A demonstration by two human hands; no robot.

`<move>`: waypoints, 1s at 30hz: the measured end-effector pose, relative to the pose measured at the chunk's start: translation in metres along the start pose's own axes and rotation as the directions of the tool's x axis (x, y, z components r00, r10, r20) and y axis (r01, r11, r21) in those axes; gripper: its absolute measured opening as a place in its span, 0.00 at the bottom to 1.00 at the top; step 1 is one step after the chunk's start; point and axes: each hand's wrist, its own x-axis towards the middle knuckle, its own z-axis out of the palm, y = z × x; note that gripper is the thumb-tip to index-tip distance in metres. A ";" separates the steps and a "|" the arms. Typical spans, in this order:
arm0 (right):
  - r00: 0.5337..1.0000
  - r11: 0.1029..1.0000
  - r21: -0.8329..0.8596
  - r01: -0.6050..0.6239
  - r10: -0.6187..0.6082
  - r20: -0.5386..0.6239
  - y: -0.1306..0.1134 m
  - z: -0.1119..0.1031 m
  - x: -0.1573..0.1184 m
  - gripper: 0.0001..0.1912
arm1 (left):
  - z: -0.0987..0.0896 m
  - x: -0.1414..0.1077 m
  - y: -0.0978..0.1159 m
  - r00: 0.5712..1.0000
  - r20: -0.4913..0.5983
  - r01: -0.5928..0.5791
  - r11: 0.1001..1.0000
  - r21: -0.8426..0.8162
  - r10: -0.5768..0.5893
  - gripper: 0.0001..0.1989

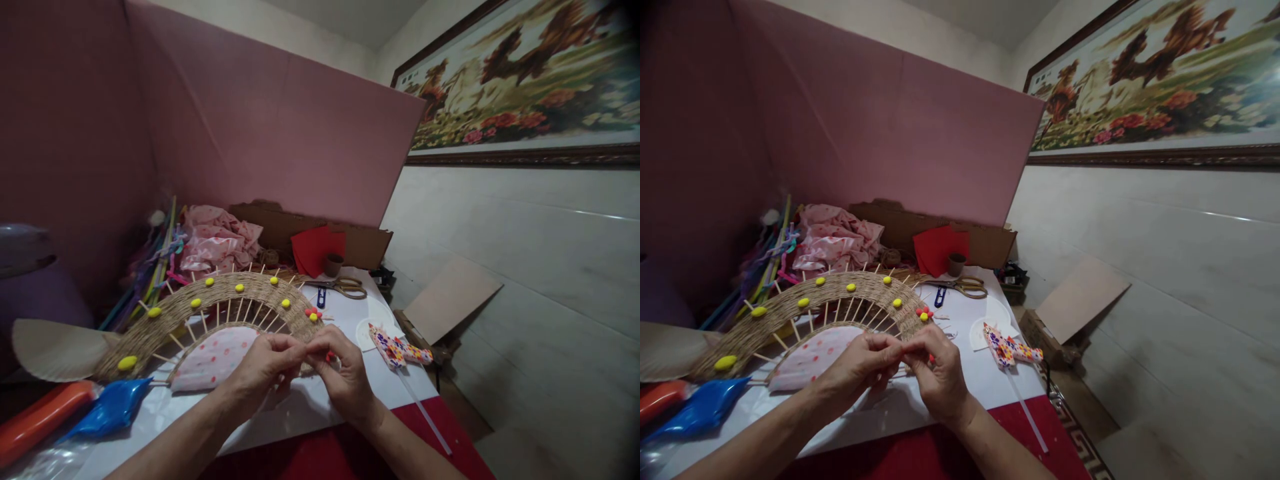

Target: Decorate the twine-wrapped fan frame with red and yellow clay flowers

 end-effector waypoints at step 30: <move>0.991 0.986 -0.123 0.116 -0.123 -0.050 0.002 0.002 -0.008 0.08 | -0.004 0.004 -0.003 0.990 -0.141 -0.006 0.993 -0.114 -0.010 0.18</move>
